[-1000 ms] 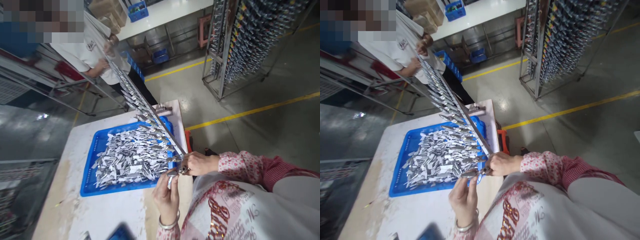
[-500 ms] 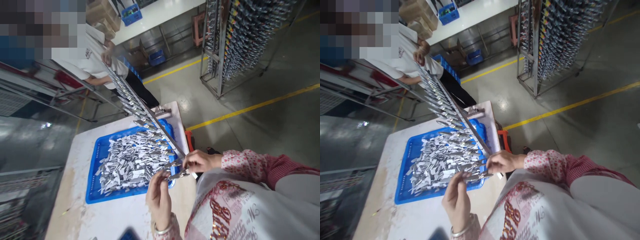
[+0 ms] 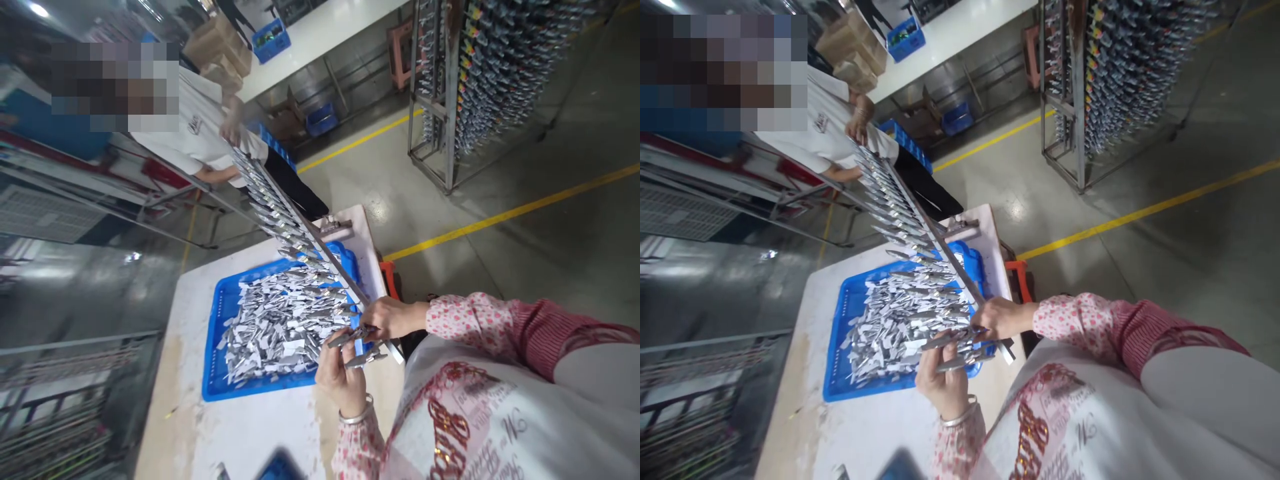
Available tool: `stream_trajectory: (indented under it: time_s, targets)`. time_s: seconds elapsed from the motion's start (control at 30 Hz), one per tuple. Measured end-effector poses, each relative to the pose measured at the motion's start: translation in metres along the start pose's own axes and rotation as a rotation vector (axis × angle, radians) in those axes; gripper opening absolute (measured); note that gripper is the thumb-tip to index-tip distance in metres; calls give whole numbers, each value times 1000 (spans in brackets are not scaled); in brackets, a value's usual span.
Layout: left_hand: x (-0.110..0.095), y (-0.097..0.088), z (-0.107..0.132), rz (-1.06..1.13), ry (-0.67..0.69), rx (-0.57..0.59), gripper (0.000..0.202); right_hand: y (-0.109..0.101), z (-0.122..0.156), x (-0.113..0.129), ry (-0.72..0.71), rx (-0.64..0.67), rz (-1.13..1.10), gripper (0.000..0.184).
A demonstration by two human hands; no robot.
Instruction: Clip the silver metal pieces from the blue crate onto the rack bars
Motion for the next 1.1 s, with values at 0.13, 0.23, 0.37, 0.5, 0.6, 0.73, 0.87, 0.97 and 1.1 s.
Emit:
stream_trajectory:
  time_s: [0.13,0.23,0.37,0.5,0.6,0.73,0.87,0.97,1.1]
  targets:
    - [10,0,4,38,-47,21,15,-4,0,-1,30,28,-18,28]
    - [34,1,3,232,-200,49,20,-7,1,-4,17,66,-222,29]
    - [80,-10,-5,446,-494,-191,32,-25,2,-44,272,-178,-498,35]
    - [77,7,-26,314,-459,-68,36,-31,-13,-48,253,-237,-312,41]
    - [55,15,-37,147,-255,12,22,-20,-27,-40,181,-91,-123,29]
    - [29,22,-38,-30,-2,24,15,-17,-28,-43,144,-43,-37,29]
    - [19,28,-36,-76,96,36,14,-20,-24,-46,123,-45,-36,30]
    - [19,29,-39,-58,67,59,13,-22,-25,-44,127,-27,-46,30]
    - [23,29,-40,-5,-6,96,13,-25,-26,-43,135,-18,-64,29]
Point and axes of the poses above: each hand's wrist, its own z-axis away from the middle knuckle, its own y-axis out of the palm, x = y × z, the point moved 10 cm from there along -z, towards the middle knuckle, and after that the axes turned 5 degrees about -x, right-handed, at the moved point
